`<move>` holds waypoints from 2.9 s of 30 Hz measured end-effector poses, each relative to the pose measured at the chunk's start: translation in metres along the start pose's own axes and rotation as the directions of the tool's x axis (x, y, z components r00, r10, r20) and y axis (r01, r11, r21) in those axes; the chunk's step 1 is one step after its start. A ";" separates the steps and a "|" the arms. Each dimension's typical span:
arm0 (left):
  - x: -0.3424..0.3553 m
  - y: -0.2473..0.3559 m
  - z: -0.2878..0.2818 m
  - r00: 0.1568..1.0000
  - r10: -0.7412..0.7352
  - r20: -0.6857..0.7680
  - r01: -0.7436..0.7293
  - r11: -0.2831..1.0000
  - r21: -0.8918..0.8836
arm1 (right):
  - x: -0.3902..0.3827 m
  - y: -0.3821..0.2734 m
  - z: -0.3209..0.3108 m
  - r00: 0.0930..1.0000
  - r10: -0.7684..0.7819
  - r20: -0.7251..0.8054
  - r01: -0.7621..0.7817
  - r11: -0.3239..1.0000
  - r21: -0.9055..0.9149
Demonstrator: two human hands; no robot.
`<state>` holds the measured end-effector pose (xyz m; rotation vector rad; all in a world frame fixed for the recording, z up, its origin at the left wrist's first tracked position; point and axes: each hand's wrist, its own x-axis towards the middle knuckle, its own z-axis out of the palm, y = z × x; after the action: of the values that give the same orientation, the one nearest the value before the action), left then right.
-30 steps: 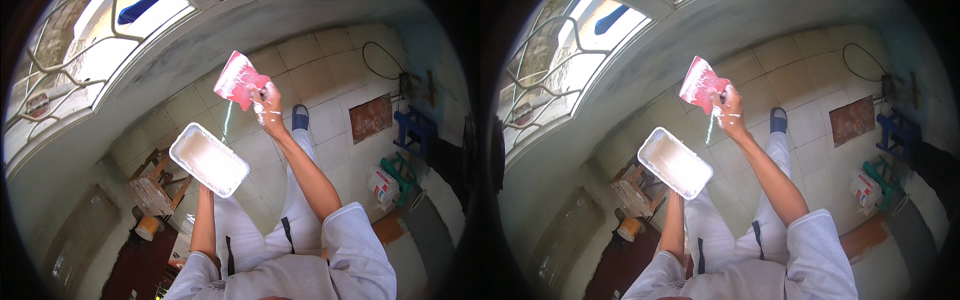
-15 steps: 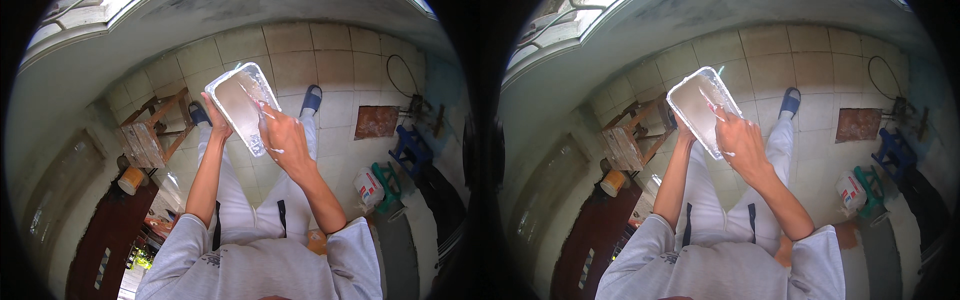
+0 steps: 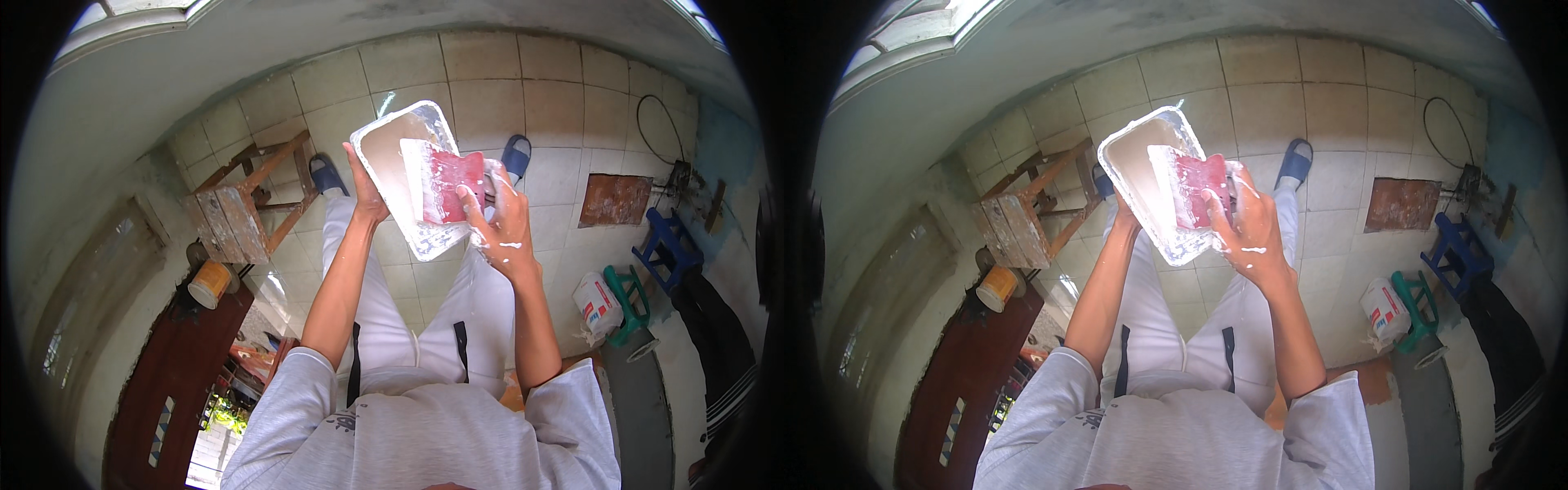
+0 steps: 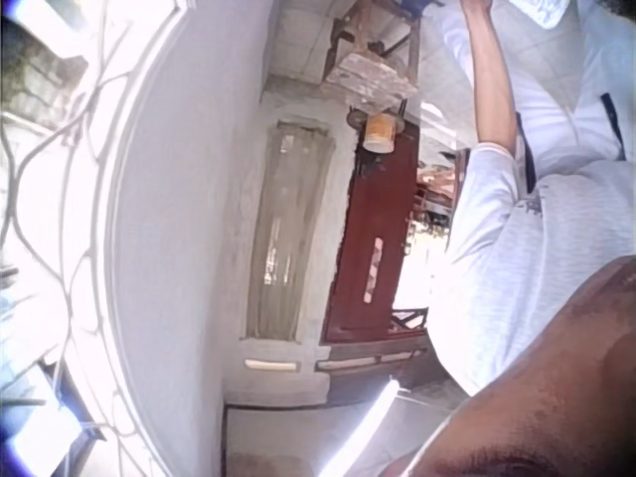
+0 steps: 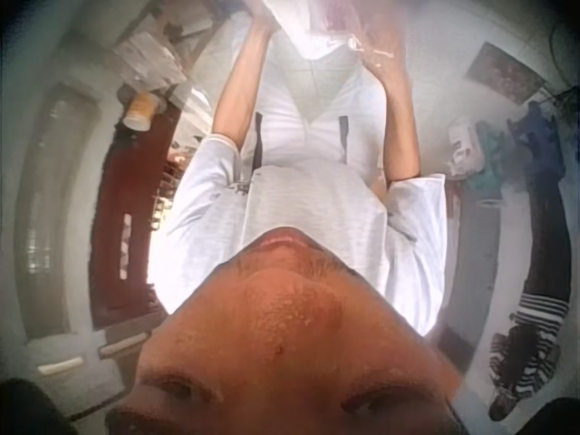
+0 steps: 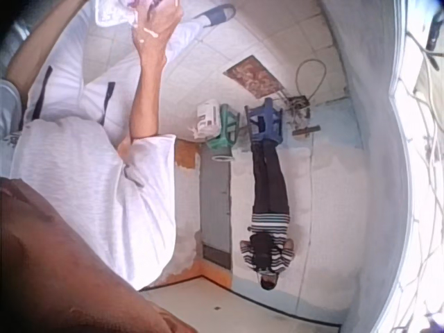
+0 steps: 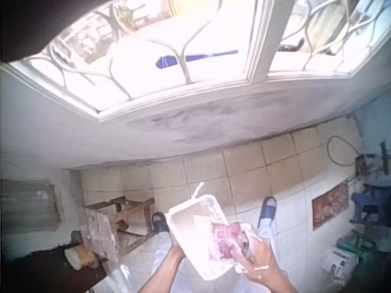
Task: The person applies plaster to a wall using a spatula, dipping it into a container of white plaster material and smoothing it over the surface above a window.
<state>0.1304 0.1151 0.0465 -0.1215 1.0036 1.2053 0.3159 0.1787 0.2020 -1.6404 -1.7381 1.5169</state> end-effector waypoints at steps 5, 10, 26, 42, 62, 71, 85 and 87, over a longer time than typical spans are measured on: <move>0.005 -0.005 0.000 0.993 -0.045 0.110 0.048 0.999 -0.022 | -0.011 0.012 -0.016 0.967 0.252 -0.031 -0.194 0.814 0.548; 0.016 -0.020 0.012 0.960 -0.126 0.248 0.144 0.988 -0.053 | -0.020 0.032 -0.034 0.931 0.358 0.072 -0.237 0.441 0.866; 0.066 -0.071 0.077 0.901 -0.192 0.389 0.252 0.961 -0.111 | 0.037 0.091 -0.159 0.971 0.108 -0.215 0.189 0.208 0.960; 0.085 -0.100 0.096 0.911 -0.103 0.399 0.206 0.952 -0.225 | 0.269 0.087 -0.095 0.446 -0.264 -0.855 0.448 0.893 -0.042; 0.047 -0.075 0.079 0.964 -0.126 0.233 0.200 0.923 -0.329 | 0.274 0.089 -0.141 0.337 -0.255 -0.906 0.345 0.929 -0.133; 0.038 -0.048 0.057 0.985 -0.112 0.134 0.140 0.965 -0.223 | 0.223 0.142 -0.059 0.641 -0.410 -0.649 0.455 0.884 -0.108; 0.042 -0.055 0.065 0.959 -0.131 0.252 0.188 0.958 -0.216 | 0.238 0.116 -0.245 0.350 -0.205 -0.914 0.176 0.973 -0.151; 0.039 -0.052 0.071 0.957 -0.151 0.247 0.205 0.956 -0.211 | 0.236 0.105 -0.221 0.412 -0.168 -0.896 0.182 0.978 -0.099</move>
<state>0.2147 0.1622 0.0395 -0.2490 0.6323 1.1377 0.4771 0.4615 0.1039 -1.6806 -1.1623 0.3080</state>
